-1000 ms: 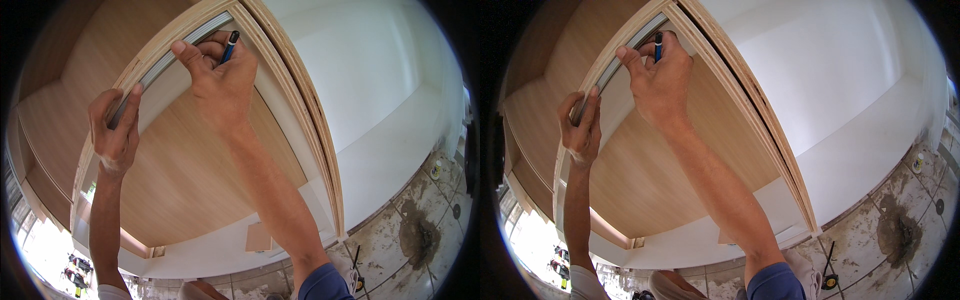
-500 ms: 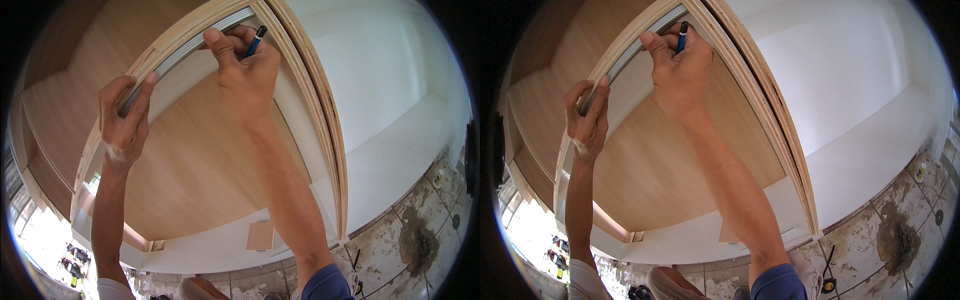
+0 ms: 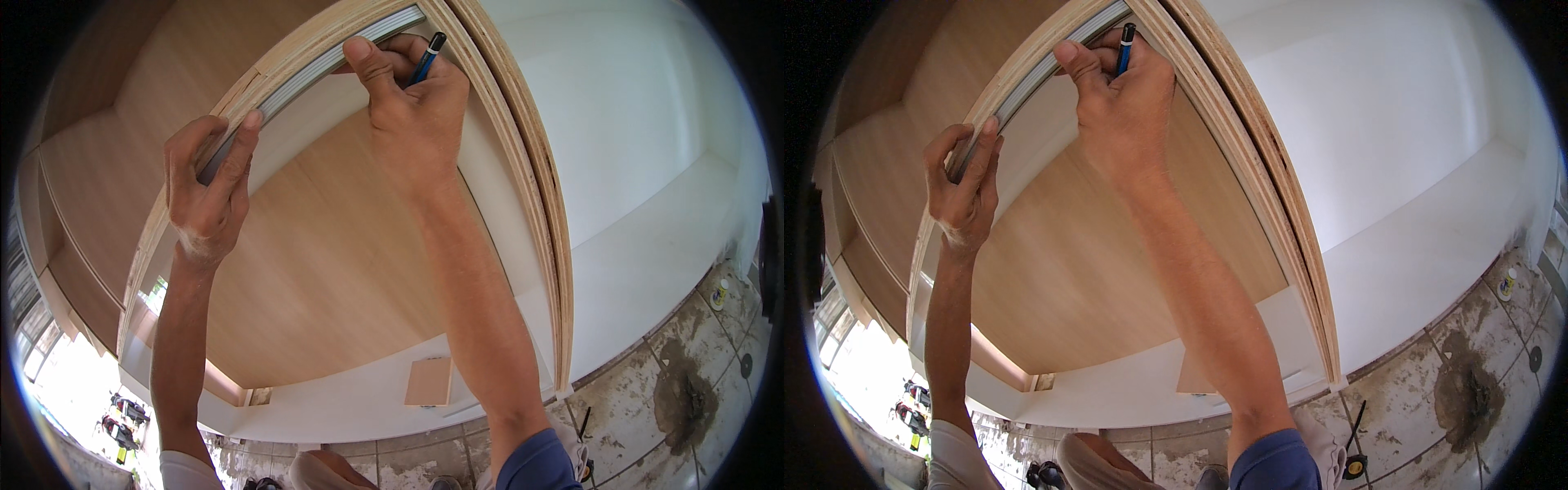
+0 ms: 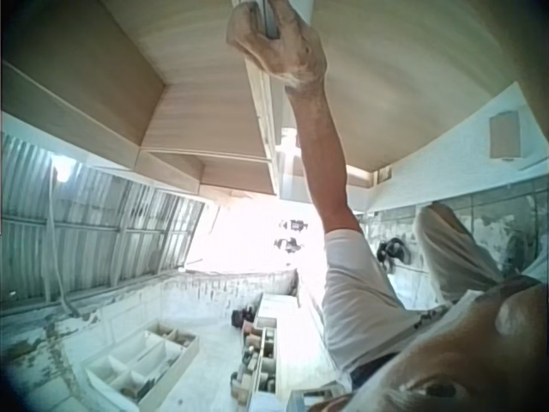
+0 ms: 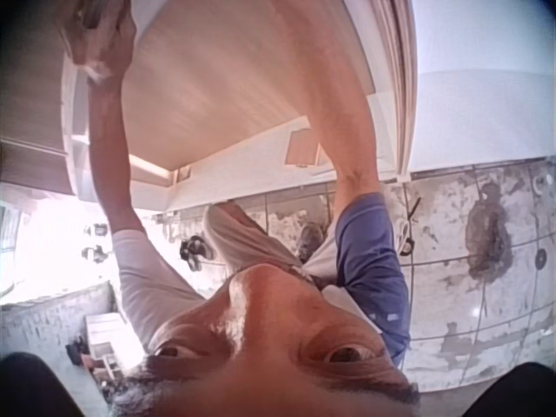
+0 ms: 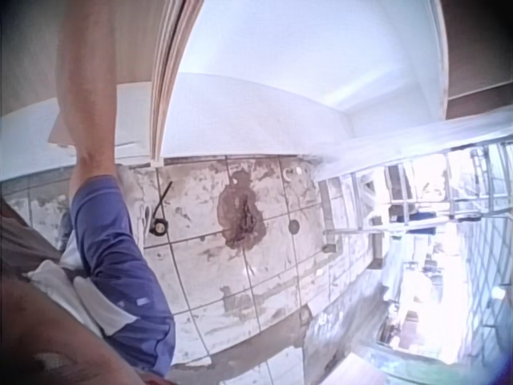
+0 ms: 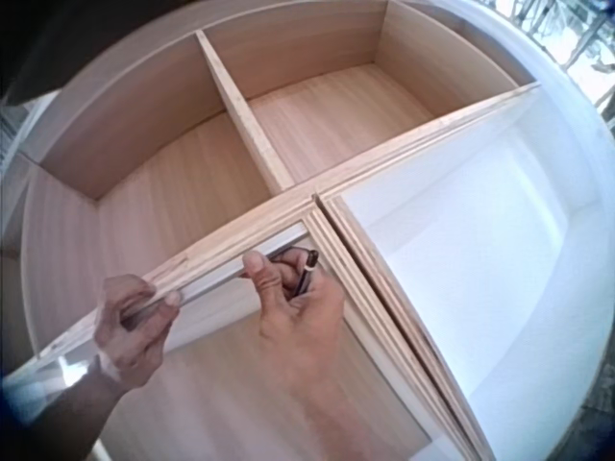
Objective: The person positions a wooden block and a metal rail against a white cabinet surface, marks locations with a pencil, and aligns the rail inside the cabinet frame.
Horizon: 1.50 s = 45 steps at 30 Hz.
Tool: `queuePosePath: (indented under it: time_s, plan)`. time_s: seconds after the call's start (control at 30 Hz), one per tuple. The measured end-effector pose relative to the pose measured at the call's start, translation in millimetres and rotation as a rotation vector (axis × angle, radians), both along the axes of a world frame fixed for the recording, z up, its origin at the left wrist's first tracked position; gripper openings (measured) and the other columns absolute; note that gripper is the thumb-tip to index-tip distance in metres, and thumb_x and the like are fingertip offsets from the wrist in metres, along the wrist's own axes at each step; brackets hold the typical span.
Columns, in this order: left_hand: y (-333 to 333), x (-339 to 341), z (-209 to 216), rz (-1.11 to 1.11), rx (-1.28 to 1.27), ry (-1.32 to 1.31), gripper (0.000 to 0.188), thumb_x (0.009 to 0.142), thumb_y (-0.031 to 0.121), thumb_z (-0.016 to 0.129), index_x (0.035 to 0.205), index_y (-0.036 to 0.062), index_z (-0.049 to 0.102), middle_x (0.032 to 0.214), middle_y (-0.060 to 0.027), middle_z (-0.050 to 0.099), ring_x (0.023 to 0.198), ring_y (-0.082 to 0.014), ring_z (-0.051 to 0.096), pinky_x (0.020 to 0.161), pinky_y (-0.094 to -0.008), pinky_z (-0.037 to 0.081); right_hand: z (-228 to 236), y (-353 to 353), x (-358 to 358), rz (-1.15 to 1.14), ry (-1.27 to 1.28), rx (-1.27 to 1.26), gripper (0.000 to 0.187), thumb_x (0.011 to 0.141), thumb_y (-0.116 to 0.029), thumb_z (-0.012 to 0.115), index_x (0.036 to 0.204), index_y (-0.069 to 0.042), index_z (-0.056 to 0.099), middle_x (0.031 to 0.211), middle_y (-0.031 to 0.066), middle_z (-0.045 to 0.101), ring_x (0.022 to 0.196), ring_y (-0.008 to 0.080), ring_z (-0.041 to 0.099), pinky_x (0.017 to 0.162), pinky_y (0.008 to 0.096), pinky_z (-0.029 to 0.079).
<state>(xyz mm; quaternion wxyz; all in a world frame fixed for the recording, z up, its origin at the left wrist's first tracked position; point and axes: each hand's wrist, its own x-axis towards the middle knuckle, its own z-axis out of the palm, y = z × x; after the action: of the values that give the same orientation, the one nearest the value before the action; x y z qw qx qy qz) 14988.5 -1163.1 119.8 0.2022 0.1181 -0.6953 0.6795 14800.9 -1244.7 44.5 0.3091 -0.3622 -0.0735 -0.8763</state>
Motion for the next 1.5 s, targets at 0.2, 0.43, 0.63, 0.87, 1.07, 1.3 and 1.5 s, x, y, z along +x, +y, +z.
queuePosePath:
  time_s: [0.2,0.43,0.63,0.87,1.07,1.3,1.5]
  plan:
    - [-1.4,1.2,-1.2,-0.013,-0.006,0.019,0.051,0.078,-0.006,0.084,0.123,0.0159,0.076,0.112,-0.0083,0.060,0.091,-0.0195,0.064,0.067,-0.0313,0.059,-0.8,-0.3,0.2,-0.031,0.026,0.026,0.026,0.094,-0.015,0.076,0.083,0.003,0.062,0.069,0.0047,0.066,0.064,0.0081,0.055,0.060,0.0273,0.046]
    - [0.9,-0.7,-0.9,-0.022,-0.008,0.013,0.047,0.078,-0.006,0.084,0.121,0.0122,0.076,0.112,-0.0093,0.061,0.092,-0.0210,0.065,0.071,-0.0315,0.059,-0.1,0.4,-1.4,-0.031,0.013,0.002,0.024,0.093,-0.013,0.077,0.083,0.003,0.061,0.070,0.0046,0.067,0.064,0.0083,0.056,0.060,0.0261,0.046]
    - [4.4,-0.3,-2.8,-0.132,0.119,0.093,0.047,0.076,-0.002,0.087,0.121,0.0005,0.072,0.115,-0.0128,0.066,0.098,-0.0239,0.068,0.076,-0.0338,0.061,1.3,-1.5,3.6,-0.002,-0.039,-0.058,0.022,0.094,-0.013,0.076,0.088,0.005,0.065,0.075,0.0070,0.071,0.068,0.0097,0.061,0.064,0.0269,0.049]
    - [10.6,-1.9,-1.9,-0.188,0.237,0.266,0.052,0.077,0.000,0.088,0.125,-0.0022,0.068,0.114,-0.0170,0.070,0.102,-0.0265,0.071,0.086,-0.0365,0.062,-0.7,2.7,-1.3,0.002,0.035,0.011,0.028,0.094,-0.022,0.077,0.088,0.004,0.067,0.074,0.0034,0.072,0.067,0.0081,0.054,0.068,0.0247,0.045]
    - [15.6,-13.7,-0.1,-0.062,0.244,0.276,0.048,0.079,0.005,0.087,0.123,-0.0013,0.069,0.110,-0.0158,0.072,0.102,-0.0230,0.071,0.082,-0.0341,0.060,0.2,-2.5,2.7,0.028,-0.015,-0.035,0.025,0.094,-0.018,0.076,0.087,0.004,0.066,0.073,0.0039,0.070,0.066,0.0081,0.056,0.065,0.0259,0.046]
    - [17.9,-56.9,5.9,0.039,0.275,0.320,0.039,0.082,0.009,0.085,0.118,0.0041,0.073,0.104,-0.0102,0.073,0.094,-0.0189,0.072,0.078,-0.0306,0.057,-0.1,-4.0,3.3,0.030,-0.027,-0.035,0.021,0.095,-0.013,0.075,0.087,0.003,0.066,0.071,0.0039,0.068,0.064,0.0084,0.057,0.061,0.0265,0.047]
    - [4.9,-69.3,4.5,0.032,0.233,0.290,0.035,0.084,0.011,0.084,0.116,0.0030,0.072,0.099,-0.0104,0.073,0.089,-0.0204,0.072,0.079,-0.0326,0.057,1.2,-0.1,0.3,0.030,-0.006,-0.021,0.017,0.094,-0.013,0.075,0.088,0.001,0.067,0.069,0.0032,0.067,0.063,0.0090,0.057,0.060,0.0274,0.047]
